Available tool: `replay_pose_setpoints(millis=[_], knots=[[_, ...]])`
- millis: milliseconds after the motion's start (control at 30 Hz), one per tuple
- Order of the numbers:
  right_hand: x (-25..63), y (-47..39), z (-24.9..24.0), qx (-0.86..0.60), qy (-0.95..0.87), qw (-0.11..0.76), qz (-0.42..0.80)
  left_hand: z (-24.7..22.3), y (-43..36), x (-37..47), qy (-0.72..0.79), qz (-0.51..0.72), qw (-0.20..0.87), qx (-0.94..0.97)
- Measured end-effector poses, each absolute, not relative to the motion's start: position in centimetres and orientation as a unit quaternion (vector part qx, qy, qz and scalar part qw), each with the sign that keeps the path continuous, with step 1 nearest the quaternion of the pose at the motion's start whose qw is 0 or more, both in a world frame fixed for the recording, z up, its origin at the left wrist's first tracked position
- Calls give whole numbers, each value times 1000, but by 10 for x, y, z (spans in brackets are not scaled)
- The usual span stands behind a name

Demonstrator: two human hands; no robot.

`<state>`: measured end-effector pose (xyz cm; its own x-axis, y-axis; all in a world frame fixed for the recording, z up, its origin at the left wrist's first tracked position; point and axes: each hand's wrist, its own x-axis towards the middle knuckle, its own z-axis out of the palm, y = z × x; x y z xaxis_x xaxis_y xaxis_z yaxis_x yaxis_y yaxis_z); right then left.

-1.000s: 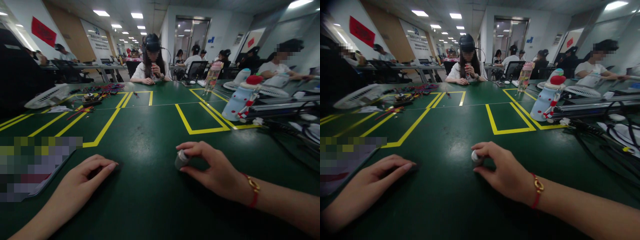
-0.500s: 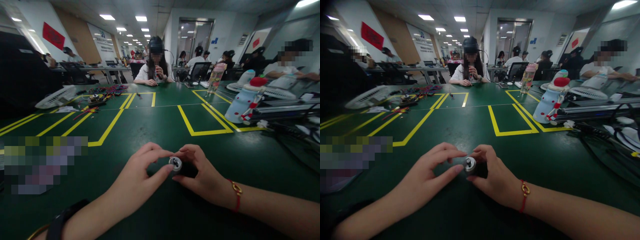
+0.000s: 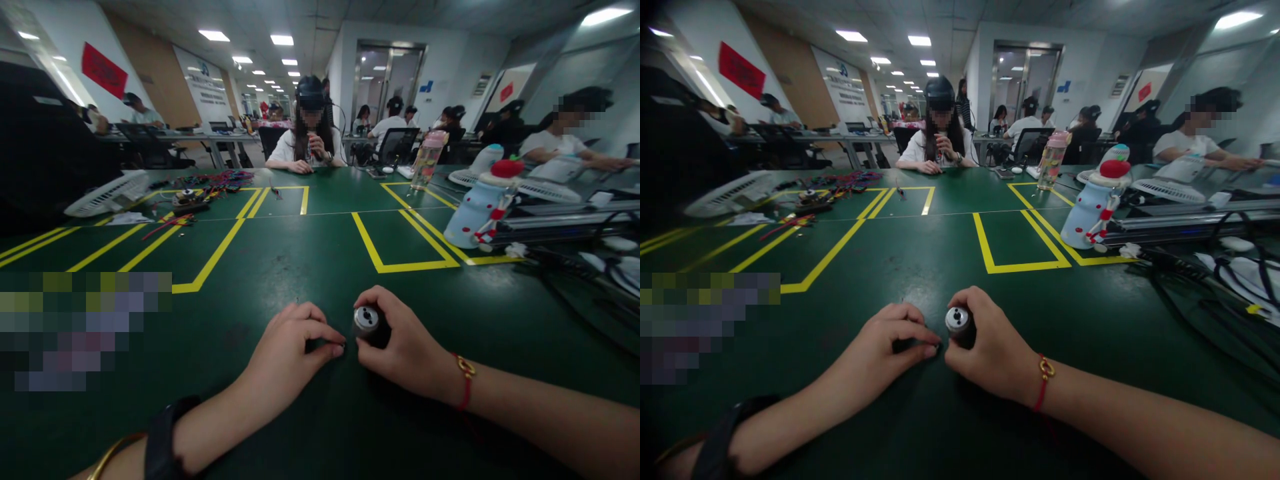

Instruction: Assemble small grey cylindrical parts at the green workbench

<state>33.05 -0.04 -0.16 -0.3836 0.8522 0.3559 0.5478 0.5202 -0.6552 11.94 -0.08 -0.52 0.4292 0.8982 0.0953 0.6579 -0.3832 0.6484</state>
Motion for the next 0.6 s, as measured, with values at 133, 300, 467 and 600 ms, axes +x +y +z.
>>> replay_pose_setpoints(millis=[133,300,467,600], knots=[[347,3,5,-465,-778,362,219,3,-2,107,479,233,300,792],[446,28,11,-618,-682,370,128,22,-8,36,589,253,289,711],[552,49,1,-737,-611,286,-37,21,-14,-16,710,243,278,599],[553,47,-1,-727,-623,272,-97,12,-15,-18,720,247,272,589]])
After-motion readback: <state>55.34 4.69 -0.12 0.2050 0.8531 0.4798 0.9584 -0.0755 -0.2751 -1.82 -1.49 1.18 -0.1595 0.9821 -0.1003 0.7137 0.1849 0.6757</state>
